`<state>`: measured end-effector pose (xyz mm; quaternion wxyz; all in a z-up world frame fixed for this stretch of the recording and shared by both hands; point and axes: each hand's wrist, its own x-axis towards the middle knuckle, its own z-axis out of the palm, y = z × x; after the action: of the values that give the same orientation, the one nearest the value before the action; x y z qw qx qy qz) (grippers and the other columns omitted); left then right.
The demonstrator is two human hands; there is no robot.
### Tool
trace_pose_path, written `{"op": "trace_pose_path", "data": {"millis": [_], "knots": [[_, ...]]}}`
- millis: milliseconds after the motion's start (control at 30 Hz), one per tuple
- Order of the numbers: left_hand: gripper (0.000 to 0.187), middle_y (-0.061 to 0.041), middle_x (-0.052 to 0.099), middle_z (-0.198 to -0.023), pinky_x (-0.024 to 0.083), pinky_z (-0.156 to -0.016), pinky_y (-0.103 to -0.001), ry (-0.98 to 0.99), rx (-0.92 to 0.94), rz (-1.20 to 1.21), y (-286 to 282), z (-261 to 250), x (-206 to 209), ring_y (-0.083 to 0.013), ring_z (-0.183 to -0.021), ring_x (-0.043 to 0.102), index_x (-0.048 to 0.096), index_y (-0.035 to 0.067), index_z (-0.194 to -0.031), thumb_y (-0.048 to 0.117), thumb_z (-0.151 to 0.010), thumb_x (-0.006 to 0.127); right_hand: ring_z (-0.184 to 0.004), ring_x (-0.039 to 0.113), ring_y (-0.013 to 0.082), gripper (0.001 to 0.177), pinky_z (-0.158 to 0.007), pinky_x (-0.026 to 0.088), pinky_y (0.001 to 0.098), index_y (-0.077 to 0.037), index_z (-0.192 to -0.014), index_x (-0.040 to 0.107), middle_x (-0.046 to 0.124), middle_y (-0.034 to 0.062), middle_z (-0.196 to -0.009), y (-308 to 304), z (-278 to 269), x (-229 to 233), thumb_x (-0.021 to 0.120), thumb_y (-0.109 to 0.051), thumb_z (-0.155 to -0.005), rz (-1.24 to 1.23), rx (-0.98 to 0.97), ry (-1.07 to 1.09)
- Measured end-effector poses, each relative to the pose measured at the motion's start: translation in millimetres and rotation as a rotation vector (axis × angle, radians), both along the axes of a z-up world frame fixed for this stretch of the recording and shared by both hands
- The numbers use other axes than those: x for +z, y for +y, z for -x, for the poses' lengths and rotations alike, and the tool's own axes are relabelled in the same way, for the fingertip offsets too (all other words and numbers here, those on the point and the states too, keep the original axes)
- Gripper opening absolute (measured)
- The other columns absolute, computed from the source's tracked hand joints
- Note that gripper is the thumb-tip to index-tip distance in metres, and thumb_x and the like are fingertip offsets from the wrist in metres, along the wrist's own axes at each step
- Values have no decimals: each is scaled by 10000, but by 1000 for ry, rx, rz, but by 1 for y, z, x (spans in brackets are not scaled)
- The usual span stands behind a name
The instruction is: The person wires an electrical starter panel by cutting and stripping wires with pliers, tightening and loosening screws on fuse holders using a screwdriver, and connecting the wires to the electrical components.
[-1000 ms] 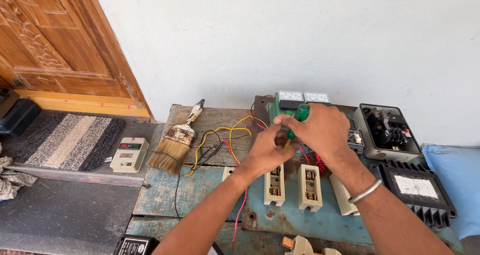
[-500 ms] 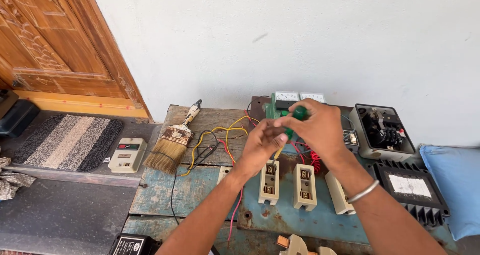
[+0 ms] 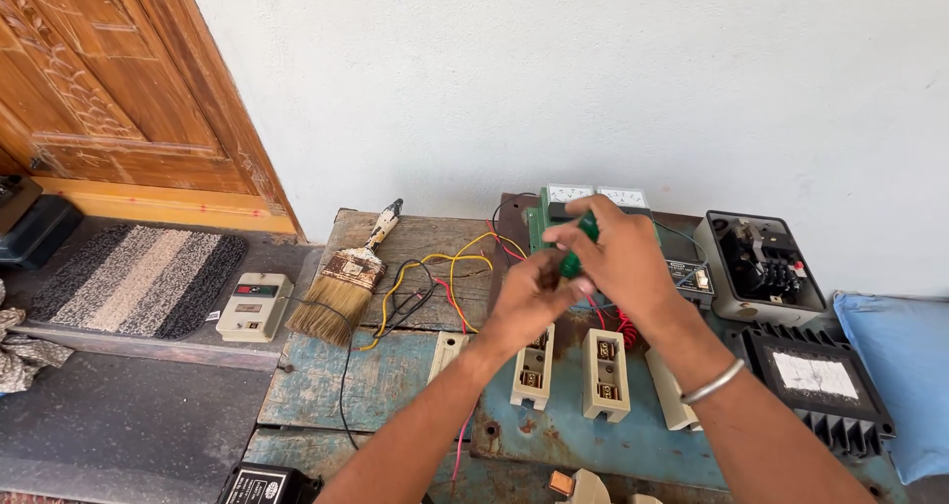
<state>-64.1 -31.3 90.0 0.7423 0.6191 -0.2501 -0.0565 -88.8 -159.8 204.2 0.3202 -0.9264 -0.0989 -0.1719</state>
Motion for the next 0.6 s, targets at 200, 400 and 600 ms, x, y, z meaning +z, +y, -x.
{"op": "trace_pose_path", "data": {"millis": [200, 400, 600], "knots": [[299, -80, 746, -917, 616, -728, -326, 82, -13, 384, -5, -8, -14, -178, -818, 746, 533, 56, -1106, 30, -893, 741, -956, 670, 198, 382, -793, 559, 354, -85, -1287, 618, 713, 119, -924, -1, -6, -6, 602, -385, -1051, 189, 102, 194], [171, -83, 749, -980, 605, -700, -304, 30, -232, 299, 8, -18, -36, -148, -791, 723, 701, -6, -1109, 120, -993, 697, -1360, 530, 254, 579, -864, 529, 359, -32, -1548, 349, 544, 180, -1473, -13, -13, -19, 581, -100, -1022, -441, 762, 155], [193, -130, 745, -960, 519, -583, -282, -9, -159, -5, 4, -18, -29, -119, -694, 611, 688, -35, -1139, 128, -1036, 700, -891, 735, 142, 319, -550, 543, 233, -26, -1197, 711, 772, 111, -1012, -7, -12, -16, 763, -121, -896, -474, 427, 123]]}}
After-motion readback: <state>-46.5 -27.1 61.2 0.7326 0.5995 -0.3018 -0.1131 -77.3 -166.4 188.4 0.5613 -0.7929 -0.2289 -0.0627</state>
